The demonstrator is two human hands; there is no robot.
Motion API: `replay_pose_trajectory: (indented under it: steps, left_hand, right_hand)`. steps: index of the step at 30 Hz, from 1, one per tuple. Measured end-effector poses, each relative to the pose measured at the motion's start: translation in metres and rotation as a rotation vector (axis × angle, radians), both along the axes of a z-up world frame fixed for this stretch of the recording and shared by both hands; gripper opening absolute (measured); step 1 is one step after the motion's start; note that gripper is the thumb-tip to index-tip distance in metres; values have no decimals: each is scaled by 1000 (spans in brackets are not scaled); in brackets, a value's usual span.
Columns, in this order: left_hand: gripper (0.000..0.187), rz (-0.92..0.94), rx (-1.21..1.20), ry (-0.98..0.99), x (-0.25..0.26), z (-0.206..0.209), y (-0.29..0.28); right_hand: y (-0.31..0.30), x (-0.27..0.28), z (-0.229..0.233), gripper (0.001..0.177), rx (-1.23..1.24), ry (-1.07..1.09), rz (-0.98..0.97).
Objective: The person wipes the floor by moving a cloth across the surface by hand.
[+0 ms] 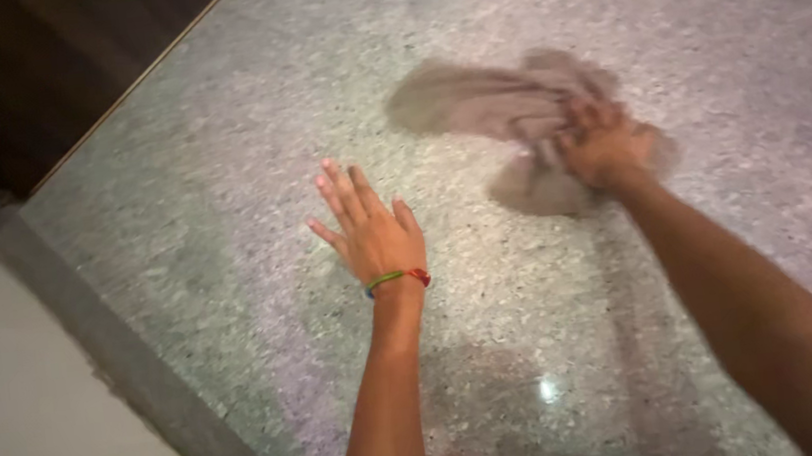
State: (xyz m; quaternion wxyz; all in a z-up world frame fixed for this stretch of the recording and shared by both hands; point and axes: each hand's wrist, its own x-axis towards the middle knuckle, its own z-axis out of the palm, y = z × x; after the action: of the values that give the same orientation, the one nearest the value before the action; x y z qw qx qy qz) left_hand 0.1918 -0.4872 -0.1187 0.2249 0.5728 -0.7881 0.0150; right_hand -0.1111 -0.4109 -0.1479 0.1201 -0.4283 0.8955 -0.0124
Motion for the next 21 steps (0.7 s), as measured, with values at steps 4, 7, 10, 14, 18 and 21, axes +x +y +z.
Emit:
replay_pose_trajectory:
  steps: [4,7,10,14,18,21]
  left_hand:
    - [75,-86,-9,14,-12,5,15]
    - [76,-106,2,-2,-10,20,25]
    - [77,-107,-60,24,-5,40,28]
    - [76,-86,-67,35,-3,68,43]
    - [77,-64,-21,42,-3,84,60]
    - [77,-38,11,12,-2,86,72]
  right_hand:
    - [87,-66,-14,80,-62,-9,-293]
    - [140,-72,-27,80,-112,-4,-415]
    - [177,-50,-39,80,-117,42,-430]
    - [194,17,-33,77,136,178,-145]
    - [171,120,3,70,281,75,114]
    - [150,198,18,65,262,49,300]
